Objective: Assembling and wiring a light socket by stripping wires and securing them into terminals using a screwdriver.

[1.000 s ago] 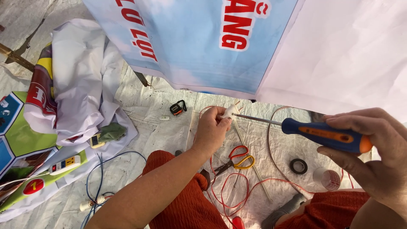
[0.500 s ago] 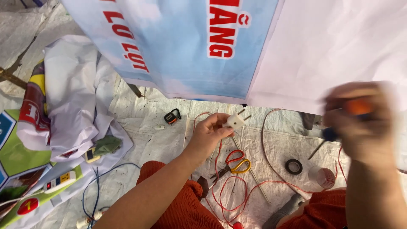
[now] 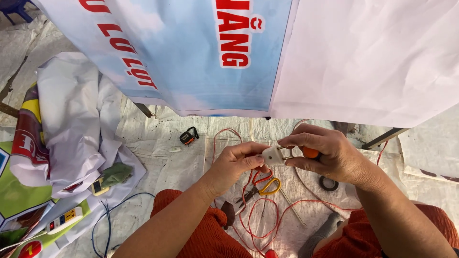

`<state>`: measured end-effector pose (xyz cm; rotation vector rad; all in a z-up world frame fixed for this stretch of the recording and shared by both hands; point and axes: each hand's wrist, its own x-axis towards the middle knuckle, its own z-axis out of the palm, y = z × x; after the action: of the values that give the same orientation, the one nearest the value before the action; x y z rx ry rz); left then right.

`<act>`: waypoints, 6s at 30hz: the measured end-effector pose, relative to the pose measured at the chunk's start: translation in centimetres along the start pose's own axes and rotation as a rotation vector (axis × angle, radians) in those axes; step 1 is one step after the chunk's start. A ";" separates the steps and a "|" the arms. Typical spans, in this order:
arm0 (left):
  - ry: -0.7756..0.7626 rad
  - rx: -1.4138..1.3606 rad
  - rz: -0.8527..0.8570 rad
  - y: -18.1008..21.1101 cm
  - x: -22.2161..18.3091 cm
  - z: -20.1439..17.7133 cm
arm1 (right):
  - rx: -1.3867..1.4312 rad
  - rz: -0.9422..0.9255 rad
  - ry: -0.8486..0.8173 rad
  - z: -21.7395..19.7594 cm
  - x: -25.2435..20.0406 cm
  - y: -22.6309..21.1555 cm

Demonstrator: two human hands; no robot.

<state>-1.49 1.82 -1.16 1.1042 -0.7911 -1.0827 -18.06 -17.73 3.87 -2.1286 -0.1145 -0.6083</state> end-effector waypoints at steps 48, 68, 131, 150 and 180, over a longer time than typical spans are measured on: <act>0.466 -0.133 -0.146 3.1 -1.4 -1.9 | -0.591 0.615 -0.798 21.8 -16.9 28.5; 0.546 0.120 -0.270 3.9 -1.7 -4.7 | 0.102 0.926 -1.351 26.8 -22.5 18.2; -0.540 1.164 -0.654 -43.4 21.5 12.1 | 0.163 1.703 0.582 -8.3 -62.2 12.5; 0.013 0.033 -0.691 -42.0 39.2 30.5 | -0.321 1.351 -0.043 -23.9 -41.9 34.8; 0.033 0.277 -0.536 -42.3 37.2 29.5 | 0.518 0.943 0.373 -26.5 -29.9 45.5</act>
<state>-28.75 -45.59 -33.69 1.6230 -0.6441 -1.4205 -40.70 -61.68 -31.12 -1.3160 0.8075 -0.3296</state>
